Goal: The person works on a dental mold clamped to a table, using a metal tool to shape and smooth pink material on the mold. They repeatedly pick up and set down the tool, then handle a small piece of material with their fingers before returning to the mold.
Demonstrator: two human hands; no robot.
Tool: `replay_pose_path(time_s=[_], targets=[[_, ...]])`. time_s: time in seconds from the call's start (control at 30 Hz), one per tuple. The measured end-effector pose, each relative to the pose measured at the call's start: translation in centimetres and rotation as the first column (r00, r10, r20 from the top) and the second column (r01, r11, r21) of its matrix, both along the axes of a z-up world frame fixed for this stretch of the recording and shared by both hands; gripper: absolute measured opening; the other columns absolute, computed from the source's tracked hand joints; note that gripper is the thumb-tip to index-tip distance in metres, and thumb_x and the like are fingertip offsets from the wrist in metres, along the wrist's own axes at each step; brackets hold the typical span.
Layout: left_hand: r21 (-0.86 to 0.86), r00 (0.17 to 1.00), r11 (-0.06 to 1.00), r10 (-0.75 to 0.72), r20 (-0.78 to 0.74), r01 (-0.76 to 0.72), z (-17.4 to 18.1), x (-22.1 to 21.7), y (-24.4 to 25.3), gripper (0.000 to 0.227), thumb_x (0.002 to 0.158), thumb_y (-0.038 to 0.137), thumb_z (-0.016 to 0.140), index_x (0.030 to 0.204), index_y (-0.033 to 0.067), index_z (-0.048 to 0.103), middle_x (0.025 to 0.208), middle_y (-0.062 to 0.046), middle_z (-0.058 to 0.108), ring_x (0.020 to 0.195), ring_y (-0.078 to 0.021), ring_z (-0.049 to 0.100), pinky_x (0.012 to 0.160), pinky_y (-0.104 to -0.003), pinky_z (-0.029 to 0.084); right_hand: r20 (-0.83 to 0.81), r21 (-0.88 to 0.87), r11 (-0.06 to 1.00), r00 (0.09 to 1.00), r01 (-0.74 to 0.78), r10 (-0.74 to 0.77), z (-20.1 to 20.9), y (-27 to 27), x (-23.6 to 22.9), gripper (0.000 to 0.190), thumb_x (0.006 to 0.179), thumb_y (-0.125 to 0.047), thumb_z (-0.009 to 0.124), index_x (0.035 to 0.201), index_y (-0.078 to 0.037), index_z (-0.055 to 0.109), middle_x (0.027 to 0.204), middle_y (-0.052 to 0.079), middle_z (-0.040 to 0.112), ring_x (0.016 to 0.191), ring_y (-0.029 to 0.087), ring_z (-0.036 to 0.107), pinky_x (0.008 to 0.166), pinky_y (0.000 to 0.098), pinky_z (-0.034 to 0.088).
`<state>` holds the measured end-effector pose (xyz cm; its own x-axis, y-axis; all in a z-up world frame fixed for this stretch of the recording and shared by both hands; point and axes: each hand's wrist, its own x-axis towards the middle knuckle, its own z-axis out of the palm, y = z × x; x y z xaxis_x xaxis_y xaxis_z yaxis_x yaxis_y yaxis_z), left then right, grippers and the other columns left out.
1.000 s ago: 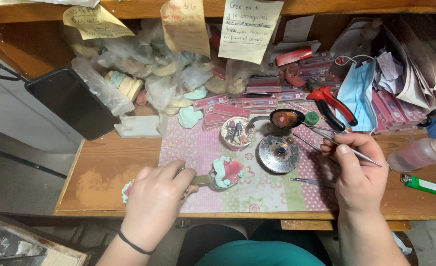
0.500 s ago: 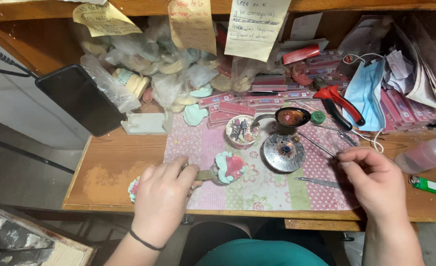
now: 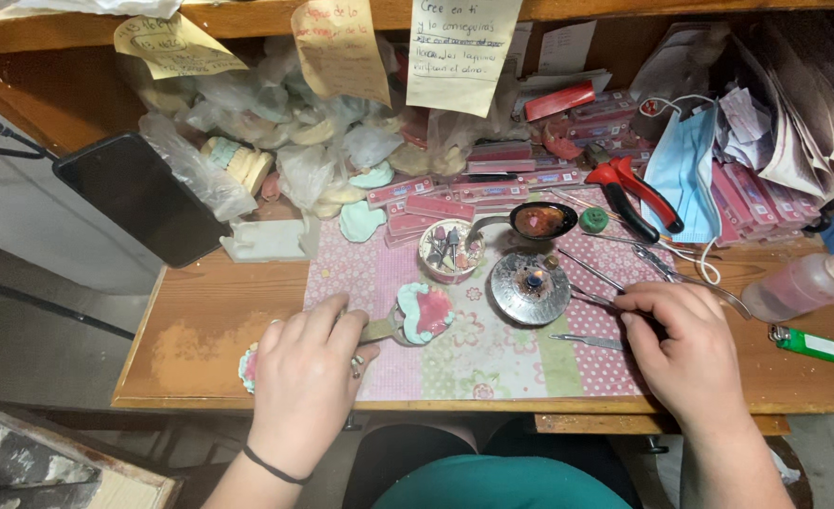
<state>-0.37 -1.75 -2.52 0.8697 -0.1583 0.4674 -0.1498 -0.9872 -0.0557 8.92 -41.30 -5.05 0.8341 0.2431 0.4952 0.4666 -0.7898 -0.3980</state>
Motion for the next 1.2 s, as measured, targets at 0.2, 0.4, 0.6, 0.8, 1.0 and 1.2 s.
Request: replay_pose_path(time_s=[0.2,0.4,0.6,0.8,1.0,1.2], targets=[[-0.192,0.965,0.98,-0.099,-0.242,0.053,1.7,-0.6,1.6,0.093,0.059,0.055,0.094,0.138,0.0226,0.059,0.154,-0.005,0.055,0.134,-0.0305,0.052,0.103,-0.05,0.038,0.102,0.209,0.978,0.994,0.02,-0.042,0.1,0.1,-1.2,0.009,0.097,0.005,0.071,0.096,-0.003,0.075,0.103,0.013,0.07,0.105,0.026,0.067,0.103,0.0374,0.05],[-0.332,0.936,0.937,-0.207,-0.286,0.106,5.2,0.5,4.0,0.068,0.076,0.057,0.081,0.134,0.0243,0.069,0.147,-0.001,0.065,0.13,-0.0293,0.059,0.099,-0.053,0.041,0.026,0.337,0.932,0.988,0.132,-0.15,0.1,0.5,-2.2,0.018,0.099,0.0,0.086,0.09,-0.001,0.071,0.087,0.009,0.066,0.086,0.019,0.059,0.082,0.0294,0.045],[-0.468,0.99,0.879,0.128,0.056,-0.087,7.0,0.8,6.9,0.05,0.091,0.032,0.082,0.062,0.0131,0.046,0.065,0.0,0.051,0.064,-0.0204,0.049,0.063,-0.038,0.036,0.127,0.236,0.97,0.989,0.049,-0.081,-0.9,-0.9,-1.4,0.035,0.11,-0.002,0.077,0.077,0.003,0.064,0.087,0.014,0.068,0.092,0.029,0.062,0.094,0.0397,0.047],[-0.568,0.98,0.808,0.197,0.008,-0.158,5.9,1.9,9.8,0.01,0.088,0.014,0.069,0.097,0.0158,0.073,0.091,0.002,0.072,0.088,-0.0167,0.066,0.079,-0.033,0.049,0.041,0.259,0.947,0.978,0.189,-0.206,-1.9,-0.7,-1.8,0.012,0.118,-0.001,0.074,0.129,0.003,0.076,0.118,0.015,0.072,0.105,0.025,0.064,0.1,0.0369,0.049],[-0.47,0.991,0.882,-0.041,-0.128,-0.025,4.7,3.1,10.0,0.047,0.091,0.03,0.075,0.137,0.0199,0.07,0.111,-0.002,0.081,0.099,-0.0175,0.077,0.092,-0.035,0.056,0.148,0.189,0.98,0.985,0.056,-0.084,-2.1,-1.3,-1.3,0.01,0.122,0.003,0.068,0.119,0.006,0.077,0.121,0.019,0.074,0.12,0.035,0.066,0.121,0.0475,0.047],[-0.255,0.92,0.963,-0.172,-0.352,0.083,3.2,8.9,8.7,0.027,0.097,0.028,0.067,0.121,0.0215,0.078,0.103,0.001,0.074,0.095,-0.0223,0.069,0.079,-0.043,0.057,0.169,0.158,0.987,0.983,0.04,-0.067,-2.0,-1.2,-1.1,0.008,0.121,0.003,0.07,0.116,0.006,0.076,0.122,0.021,0.074,0.12,0.036,0.066,0.12,0.0467,0.045]])
